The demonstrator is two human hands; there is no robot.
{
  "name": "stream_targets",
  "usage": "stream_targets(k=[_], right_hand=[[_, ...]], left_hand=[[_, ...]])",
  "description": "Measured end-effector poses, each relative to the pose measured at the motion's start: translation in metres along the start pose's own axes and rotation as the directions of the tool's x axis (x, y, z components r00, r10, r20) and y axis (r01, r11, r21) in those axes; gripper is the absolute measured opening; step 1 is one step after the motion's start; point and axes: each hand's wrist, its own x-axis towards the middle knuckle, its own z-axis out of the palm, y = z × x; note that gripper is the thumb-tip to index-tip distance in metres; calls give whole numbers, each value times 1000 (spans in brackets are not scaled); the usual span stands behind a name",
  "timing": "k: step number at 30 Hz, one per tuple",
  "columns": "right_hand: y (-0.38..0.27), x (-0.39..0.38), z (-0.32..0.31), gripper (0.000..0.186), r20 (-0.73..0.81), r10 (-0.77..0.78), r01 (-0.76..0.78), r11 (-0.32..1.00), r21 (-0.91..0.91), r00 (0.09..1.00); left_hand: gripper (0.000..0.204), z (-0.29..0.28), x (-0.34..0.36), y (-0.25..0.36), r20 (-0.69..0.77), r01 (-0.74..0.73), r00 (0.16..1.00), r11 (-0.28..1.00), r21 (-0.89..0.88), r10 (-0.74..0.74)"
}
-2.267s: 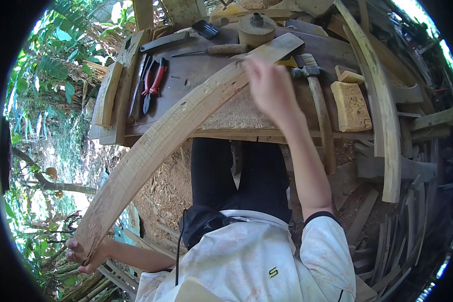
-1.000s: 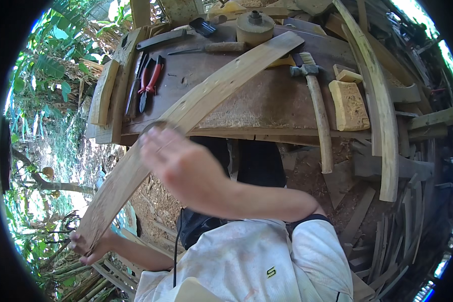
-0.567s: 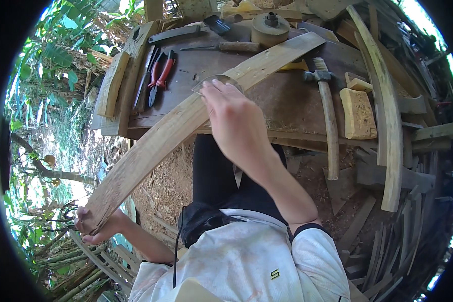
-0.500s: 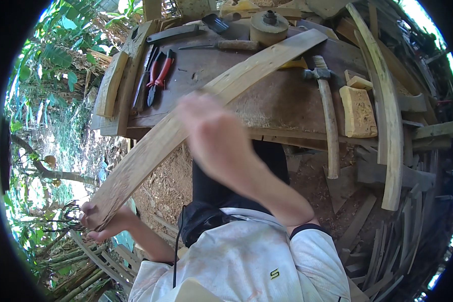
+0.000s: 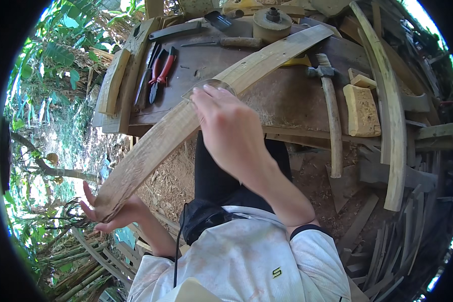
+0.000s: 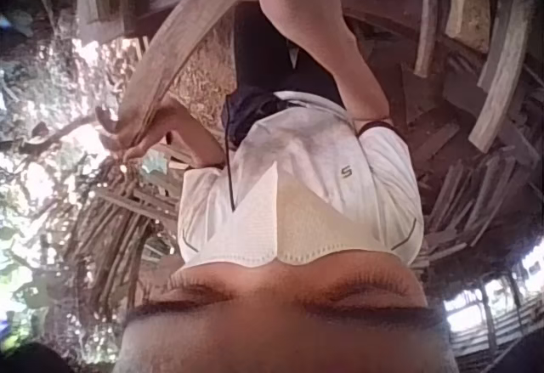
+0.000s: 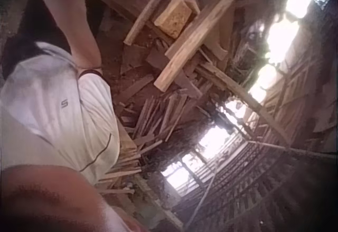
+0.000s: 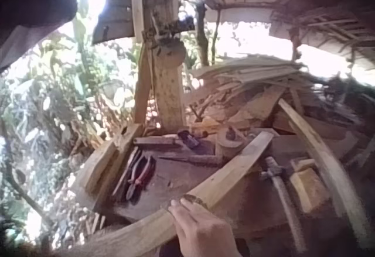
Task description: The person hammers a nail into a wooden plank, then uses a brush to sweep the surface and a sanding disc to smooth the plank. The plank is held and turned during the process.
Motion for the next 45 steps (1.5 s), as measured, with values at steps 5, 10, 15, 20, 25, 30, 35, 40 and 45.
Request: stream_targets(k=[5,10,15,20,25,30,35,40,45], right_hand=[[-60,-24,0,28,25,-167,157,959,235,986],[-8,-6,-11,28,16,14,-15,996,89,1000],[-13,-12,-20,29,47,-45,40,995,94,998],[39,8,-25,27,48,192,-184,974,-131,980],[-6,-3,-5,29,128,-94,76,987,140,987],[14,25,-4,27,131,106,-104,994,-19,986],[-66,11,11,23,131,-292,208,874,440,947],[-25,43,4,8,308,-54,10,990,144,950],[-69,29,17,13,201,-272,198,926,322,941]], left_hand=[[74,10,-20,-1,28,-18,999,996,-83,20],[76,6,-4,5,-50,-84,995,996,40,86],[74,-4,-2,1,-35,-46,998,999,18,47],[67,-18,2,-3,-37,-5,999,1000,-28,4],[63,-23,0,-2,-24,137,990,985,-105,-140],[69,-14,1,20,160,26,987,1000,0,-26],[71,-7,6,22,175,-36,984,999,-40,43],[72,-20,10,24,211,-113,972,993,28,104],[72,-13,6,31,188,-69,979,996,-64,80]])
